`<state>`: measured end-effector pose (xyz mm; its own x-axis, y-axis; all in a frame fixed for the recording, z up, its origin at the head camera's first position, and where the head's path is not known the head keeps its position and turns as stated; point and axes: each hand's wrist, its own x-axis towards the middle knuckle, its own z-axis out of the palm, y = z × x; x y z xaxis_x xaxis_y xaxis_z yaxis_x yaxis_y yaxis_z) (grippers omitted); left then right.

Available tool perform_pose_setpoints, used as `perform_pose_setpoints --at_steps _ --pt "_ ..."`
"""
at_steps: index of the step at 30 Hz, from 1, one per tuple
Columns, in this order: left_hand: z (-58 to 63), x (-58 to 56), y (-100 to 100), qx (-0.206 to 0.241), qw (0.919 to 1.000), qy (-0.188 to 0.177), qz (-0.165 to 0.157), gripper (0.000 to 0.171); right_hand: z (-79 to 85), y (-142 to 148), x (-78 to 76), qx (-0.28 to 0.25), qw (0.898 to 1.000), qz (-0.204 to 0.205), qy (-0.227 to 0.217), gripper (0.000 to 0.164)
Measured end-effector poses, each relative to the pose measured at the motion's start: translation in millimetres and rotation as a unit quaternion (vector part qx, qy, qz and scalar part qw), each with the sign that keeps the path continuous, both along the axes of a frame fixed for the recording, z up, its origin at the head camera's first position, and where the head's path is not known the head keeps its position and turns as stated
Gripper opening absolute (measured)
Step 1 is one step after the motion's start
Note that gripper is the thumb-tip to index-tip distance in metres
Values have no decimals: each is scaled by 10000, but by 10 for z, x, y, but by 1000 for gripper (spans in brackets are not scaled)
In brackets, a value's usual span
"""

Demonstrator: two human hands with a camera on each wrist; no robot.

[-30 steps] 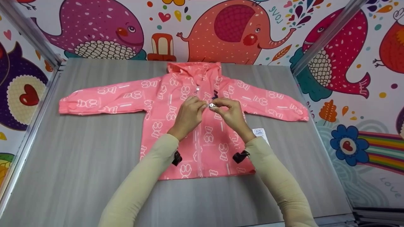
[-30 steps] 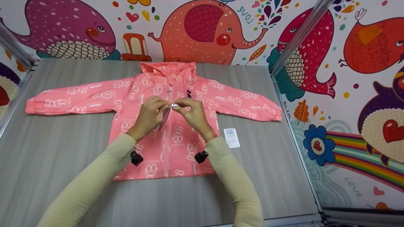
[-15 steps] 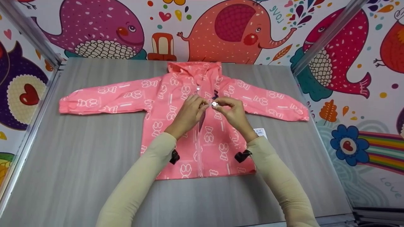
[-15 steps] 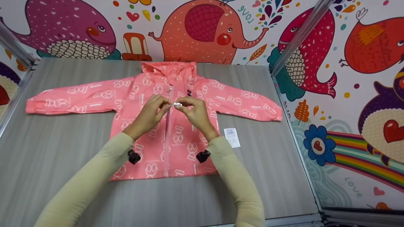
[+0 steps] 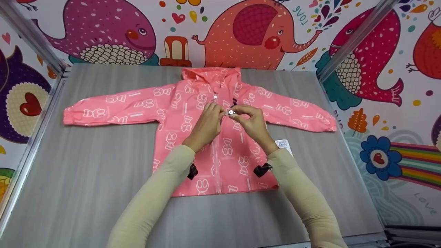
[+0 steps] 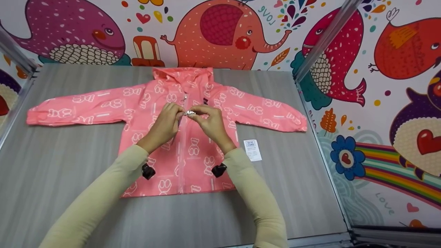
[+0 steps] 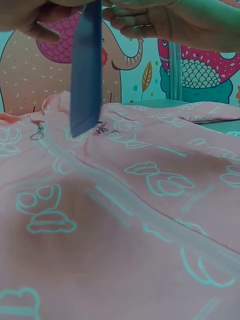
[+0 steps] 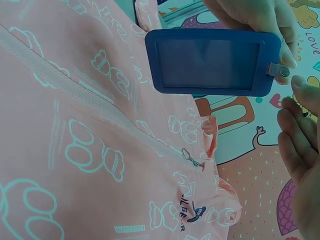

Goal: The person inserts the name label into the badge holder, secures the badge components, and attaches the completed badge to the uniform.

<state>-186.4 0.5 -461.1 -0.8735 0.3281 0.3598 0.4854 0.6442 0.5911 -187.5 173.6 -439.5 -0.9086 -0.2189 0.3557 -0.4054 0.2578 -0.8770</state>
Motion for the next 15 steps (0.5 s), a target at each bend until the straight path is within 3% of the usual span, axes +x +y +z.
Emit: perform_pose_setpoints --at_steps 15 --pt "-41 32 61 281 9993 80 229 14 -36 10 -15 -231 9996 146 66 17"
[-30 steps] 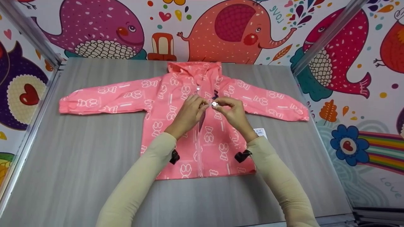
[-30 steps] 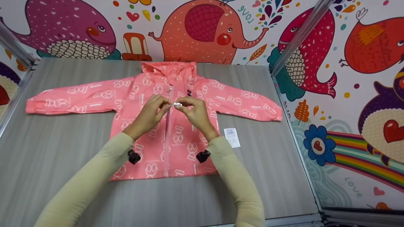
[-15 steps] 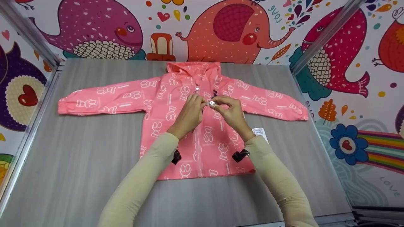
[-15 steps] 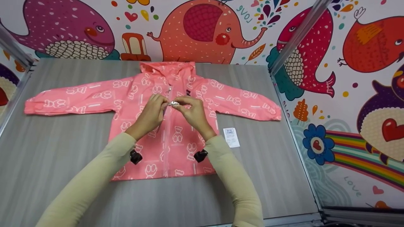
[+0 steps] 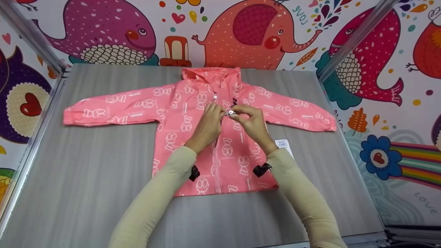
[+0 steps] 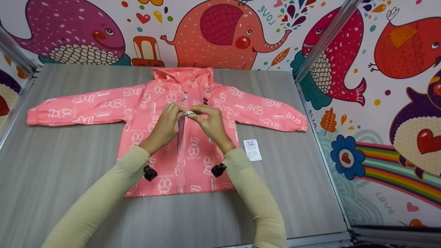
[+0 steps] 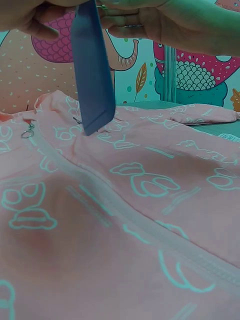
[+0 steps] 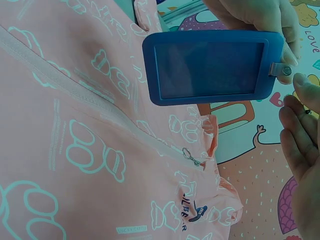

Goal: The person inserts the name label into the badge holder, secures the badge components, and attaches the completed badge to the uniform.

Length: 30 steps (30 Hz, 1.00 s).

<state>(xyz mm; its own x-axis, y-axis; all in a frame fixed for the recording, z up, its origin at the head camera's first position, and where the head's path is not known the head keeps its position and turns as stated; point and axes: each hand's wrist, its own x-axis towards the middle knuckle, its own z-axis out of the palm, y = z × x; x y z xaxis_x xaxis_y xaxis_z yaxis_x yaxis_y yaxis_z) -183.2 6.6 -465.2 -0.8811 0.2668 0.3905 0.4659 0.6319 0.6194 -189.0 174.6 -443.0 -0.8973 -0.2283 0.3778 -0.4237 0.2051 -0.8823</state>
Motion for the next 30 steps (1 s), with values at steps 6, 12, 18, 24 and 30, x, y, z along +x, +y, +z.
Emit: perform_pose_setpoints --at_steps 6,12,18,24,30 --pt "-33 5 -8 136 9997 -155 -98 17 -21 -2 -5 -92 9999 114 -21 17" --pt "-43 -15 -59 43 9999 -33 -102 20 -18 -11 3 -136 9995 284 50 17" --pt "-12 -9 -97 17 9999 114 -85 20 -1 -18 5 -140 9997 204 92 15" --pt "-15 -14 -111 251 9996 -17 -98 24 9 -10 6 -8 10000 22 -51 15" --pt "-26 -23 -128 451 9988 42 -169 24 30 -6 18 18 9998 -48 -172 17"
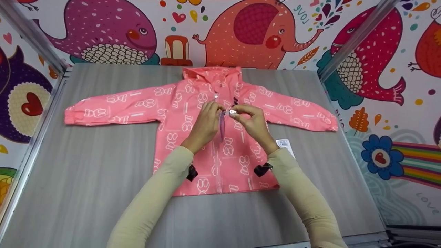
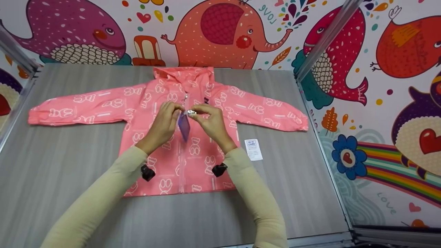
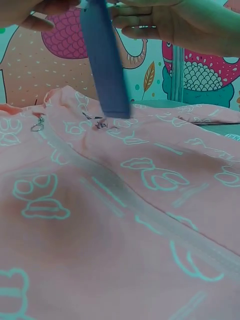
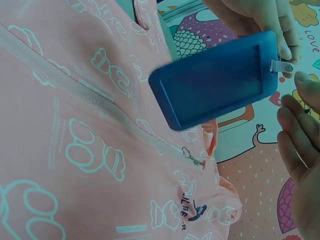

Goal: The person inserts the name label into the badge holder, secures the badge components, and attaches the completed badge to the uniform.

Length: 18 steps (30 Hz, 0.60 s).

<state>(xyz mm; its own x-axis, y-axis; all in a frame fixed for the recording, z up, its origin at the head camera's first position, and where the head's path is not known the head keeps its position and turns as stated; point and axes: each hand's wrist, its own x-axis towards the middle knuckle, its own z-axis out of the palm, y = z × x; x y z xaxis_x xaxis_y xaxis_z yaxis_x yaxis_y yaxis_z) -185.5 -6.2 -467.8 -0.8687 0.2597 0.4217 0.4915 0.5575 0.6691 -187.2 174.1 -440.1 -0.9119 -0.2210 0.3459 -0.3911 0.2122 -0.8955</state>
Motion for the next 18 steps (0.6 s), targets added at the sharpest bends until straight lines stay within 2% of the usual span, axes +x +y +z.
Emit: perform_pose_setpoints --at_steps 4,8,12,18 --pt "-12 -7 -12 188 9998 10 -31 25 13 3 2 -11 9999 -35 -155 19" --pt "-31 -8 -32 372 9993 3 29 25 -70 25 -67 78 9996 -138 -251 17" --pt "-56 -1 -55 522 9985 -86 111 24 -166 62 -145 147 9997 -139 -149 14" --pt "-138 20 -142 928 9942 -453 -288 37 -171 100 -171 146 9999 -50 -3 17"
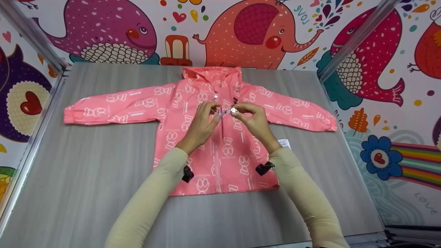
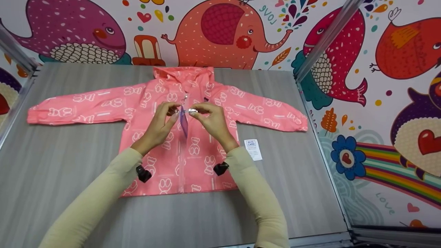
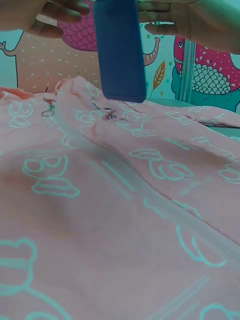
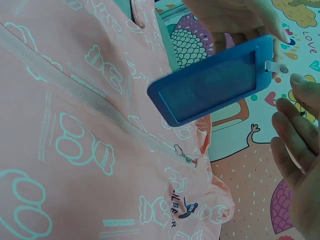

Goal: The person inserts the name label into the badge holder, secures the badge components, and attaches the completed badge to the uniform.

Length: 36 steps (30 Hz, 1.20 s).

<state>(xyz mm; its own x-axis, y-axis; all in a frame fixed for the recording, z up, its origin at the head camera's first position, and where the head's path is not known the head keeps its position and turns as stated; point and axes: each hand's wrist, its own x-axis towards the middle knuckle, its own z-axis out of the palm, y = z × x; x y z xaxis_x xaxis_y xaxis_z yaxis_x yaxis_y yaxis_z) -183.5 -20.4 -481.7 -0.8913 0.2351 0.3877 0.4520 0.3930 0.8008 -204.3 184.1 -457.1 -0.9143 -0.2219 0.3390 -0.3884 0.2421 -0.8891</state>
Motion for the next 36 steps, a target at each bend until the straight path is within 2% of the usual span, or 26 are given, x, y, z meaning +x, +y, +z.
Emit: perform_pose_setpoints --at_steps 5,10,13,15,19,23,30,36 --pt "-115 42 -97 27 9980 -540 -332 58 18 13 -7 36 9999 -62 77 14" --pt "-232 89 -164 -306 9892 -1300 -610 100 61 7 12 185 9998 -113 44 13" --pt "-287 103 -179 -581 9843 -1523 -673 110 115 -8 46 193 9998 -91 48 13" --pt "-317 105 -180 -757 9828 -1530 -704 110 181 -24 89 170 9998 -63 55 13" --pt "-362 98 -177 -918 9844 -1318 -714 106 312 -60 176 118 9998 -23 127 10" --pt "-391 89 -178 -956 9852 -1241 -696 101 354 -72 211 74 9999 9 153 11" --pt "-411 79 -166 -850 9858 -1200 -808 92 350 -75 219 -4 10000 52 64 12" --pt "-415 72 -139 -777 9877 -1098 -793 83 242 -64 155 5 10000 -4 -15 12"
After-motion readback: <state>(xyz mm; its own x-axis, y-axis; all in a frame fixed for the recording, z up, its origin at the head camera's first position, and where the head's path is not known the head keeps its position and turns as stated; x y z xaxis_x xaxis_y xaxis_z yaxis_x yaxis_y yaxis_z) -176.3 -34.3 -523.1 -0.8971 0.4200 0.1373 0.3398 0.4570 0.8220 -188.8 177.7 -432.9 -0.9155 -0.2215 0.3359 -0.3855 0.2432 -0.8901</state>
